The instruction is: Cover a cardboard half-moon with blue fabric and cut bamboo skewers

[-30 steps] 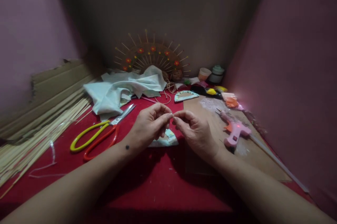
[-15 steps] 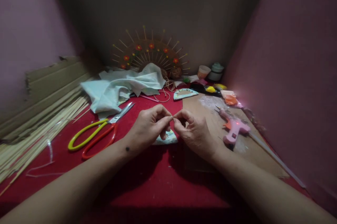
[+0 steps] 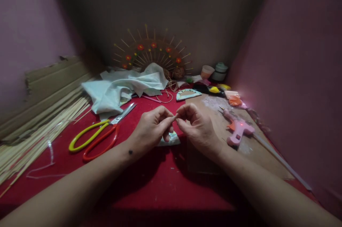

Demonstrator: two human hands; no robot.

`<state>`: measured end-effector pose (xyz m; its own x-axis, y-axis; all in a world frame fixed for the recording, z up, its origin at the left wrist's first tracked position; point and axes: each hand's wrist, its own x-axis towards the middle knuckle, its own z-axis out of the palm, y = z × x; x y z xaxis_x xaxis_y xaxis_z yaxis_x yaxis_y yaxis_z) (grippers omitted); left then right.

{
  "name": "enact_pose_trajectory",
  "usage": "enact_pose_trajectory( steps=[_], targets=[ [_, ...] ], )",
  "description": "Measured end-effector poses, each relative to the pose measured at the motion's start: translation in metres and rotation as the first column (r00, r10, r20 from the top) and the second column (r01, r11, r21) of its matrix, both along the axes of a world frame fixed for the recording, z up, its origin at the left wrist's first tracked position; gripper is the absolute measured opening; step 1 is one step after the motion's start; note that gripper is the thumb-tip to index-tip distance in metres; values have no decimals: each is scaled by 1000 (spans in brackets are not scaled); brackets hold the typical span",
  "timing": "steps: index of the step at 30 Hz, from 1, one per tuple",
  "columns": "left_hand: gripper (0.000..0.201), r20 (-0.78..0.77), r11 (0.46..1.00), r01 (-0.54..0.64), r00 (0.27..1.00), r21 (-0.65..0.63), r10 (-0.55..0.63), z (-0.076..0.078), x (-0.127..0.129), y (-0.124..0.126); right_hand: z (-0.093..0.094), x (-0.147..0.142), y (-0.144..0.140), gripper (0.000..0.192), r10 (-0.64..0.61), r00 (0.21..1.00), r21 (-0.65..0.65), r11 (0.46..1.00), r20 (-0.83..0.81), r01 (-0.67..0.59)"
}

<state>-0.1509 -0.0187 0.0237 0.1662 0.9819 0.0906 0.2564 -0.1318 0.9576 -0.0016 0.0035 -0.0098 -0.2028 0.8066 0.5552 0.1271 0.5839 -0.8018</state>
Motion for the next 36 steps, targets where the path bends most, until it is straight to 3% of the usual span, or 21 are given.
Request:
enact_pose_trajectory(
  steps=[9,14,21,26,32,36],
  targets=[
    [10,6,999,16,1000,-38,-16,2,1,-4,4,-2,-8,14,-125,982,196,976,143,96],
    [11,18,999,23,1000,-25,-22,-4,0,-3,3,-2,-11,18,-245,937,423,898,248,123],
    [16,-43,989,9,999,-148,-15,3,1,-2,0,-5,-13,19,-343,880,592,801,328,91],
    [17,-19,970,68,997,-235,-75,8,0,-2,-1,-5,-12,19,-366,860,643,764,355,60],
    [20,-42,962,77,995,-262,-91,9,-2,-2,-3,-5,-11,19,-340,875,637,770,345,48],
    [16,0,912,182,981,-368,-196,6,-2,-4,1,1,-5,20,-354,874,629,774,334,73]
  ],
)
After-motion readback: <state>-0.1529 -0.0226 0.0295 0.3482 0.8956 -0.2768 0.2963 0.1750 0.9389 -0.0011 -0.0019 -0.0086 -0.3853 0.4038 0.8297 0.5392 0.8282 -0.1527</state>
